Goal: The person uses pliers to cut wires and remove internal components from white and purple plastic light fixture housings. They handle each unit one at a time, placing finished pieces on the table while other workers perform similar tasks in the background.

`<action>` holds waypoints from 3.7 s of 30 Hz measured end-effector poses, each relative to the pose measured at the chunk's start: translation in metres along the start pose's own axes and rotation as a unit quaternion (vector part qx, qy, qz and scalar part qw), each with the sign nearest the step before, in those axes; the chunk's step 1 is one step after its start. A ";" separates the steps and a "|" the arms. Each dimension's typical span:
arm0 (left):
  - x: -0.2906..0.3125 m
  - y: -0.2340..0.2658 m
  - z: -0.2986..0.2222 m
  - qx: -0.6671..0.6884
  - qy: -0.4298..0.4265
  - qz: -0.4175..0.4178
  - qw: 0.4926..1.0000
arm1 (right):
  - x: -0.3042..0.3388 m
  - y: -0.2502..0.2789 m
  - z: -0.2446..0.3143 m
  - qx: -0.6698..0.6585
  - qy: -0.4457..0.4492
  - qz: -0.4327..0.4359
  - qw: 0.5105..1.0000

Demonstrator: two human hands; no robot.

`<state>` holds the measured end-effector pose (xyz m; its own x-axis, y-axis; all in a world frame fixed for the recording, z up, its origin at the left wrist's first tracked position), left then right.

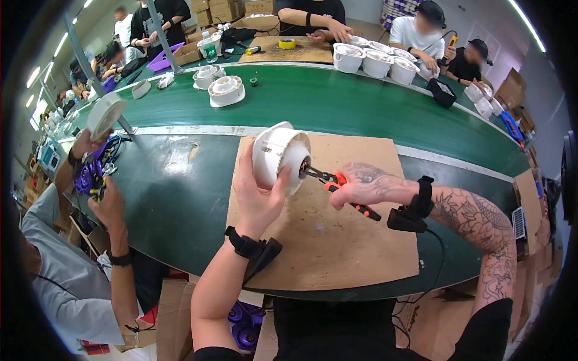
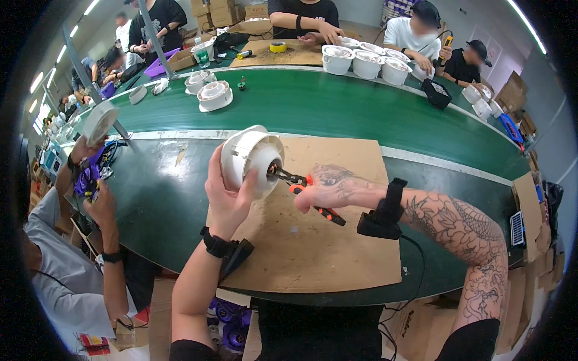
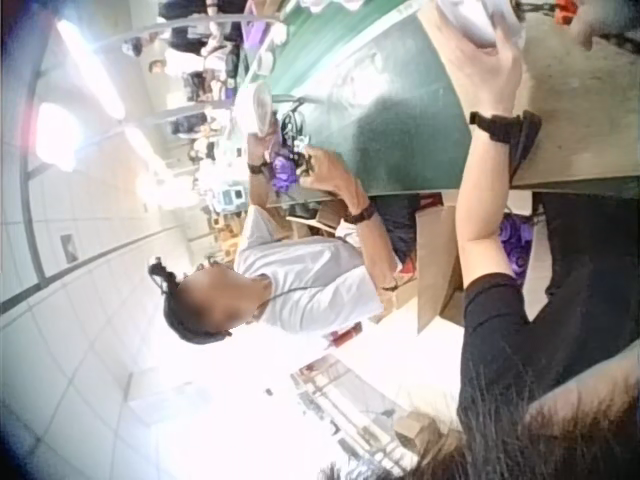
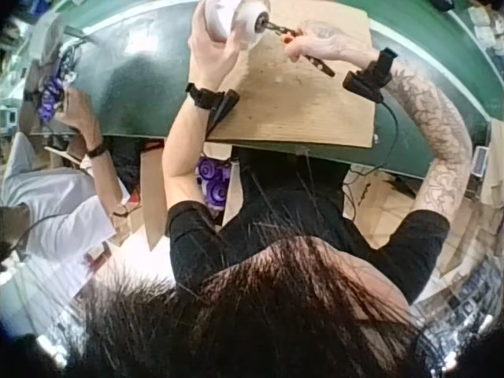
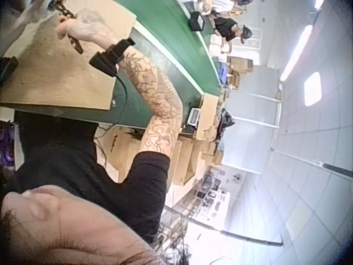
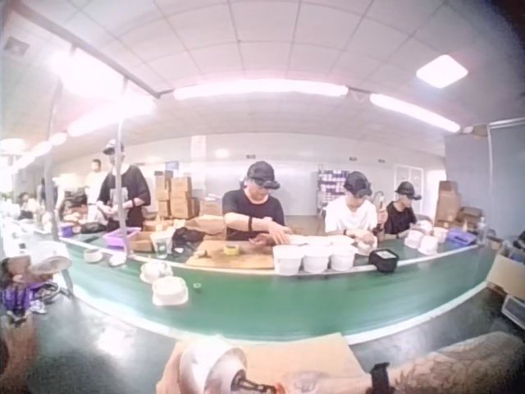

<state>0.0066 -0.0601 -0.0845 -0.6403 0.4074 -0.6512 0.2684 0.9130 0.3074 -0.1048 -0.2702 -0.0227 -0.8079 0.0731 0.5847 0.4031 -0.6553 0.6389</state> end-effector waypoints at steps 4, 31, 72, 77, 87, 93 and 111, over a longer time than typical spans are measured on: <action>-0.003 -0.004 0.000 0.023 0.014 -0.013 1.000 | 0.011 -0.013 -0.009 0.248 0.120 -0.294 0.915; 0.000 -0.026 0.052 0.124 0.166 0.219 0.953 | 0.033 -0.071 -0.211 -0.658 0.273 0.360 0.602; 0.005 -0.042 0.021 0.005 0.311 0.112 0.944 | 0.023 -0.071 -0.229 -0.678 0.260 0.390 0.566; 0.027 -0.028 0.023 -0.136 0.284 0.209 0.926 | 0.027 -0.075 -0.231 -0.678 0.264 0.382 0.570; -0.008 -0.112 0.045 0.138 0.310 0.344 0.876 | 0.021 -0.074 -0.230 -0.667 0.269 0.407 0.564; -0.050 -0.175 -0.002 0.305 0.341 0.412 0.788 | 0.021 -0.076 -0.237 -0.667 0.289 0.397 0.561; -0.063 -0.211 -0.023 0.269 0.289 0.536 0.746 | 0.020 -0.078 -0.236 -0.663 0.298 0.397 0.560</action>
<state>-0.0265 -0.2788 -0.0927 -0.0117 0.9743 0.2249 0.9999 0.0095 0.0110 -0.2536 -0.3950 -0.1784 -0.7595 -0.6425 -0.1014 0.3820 -0.3145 -0.8690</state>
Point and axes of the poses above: each hand's wrist, its own x-axis away from the middle knuckle, its own y-axis out of the back of the hand, z = x × y, the point moved 2 cm from there along -x, towards the middle knuckle, and after that the axes turned 4 degrees about z, right-handed, at the moved point
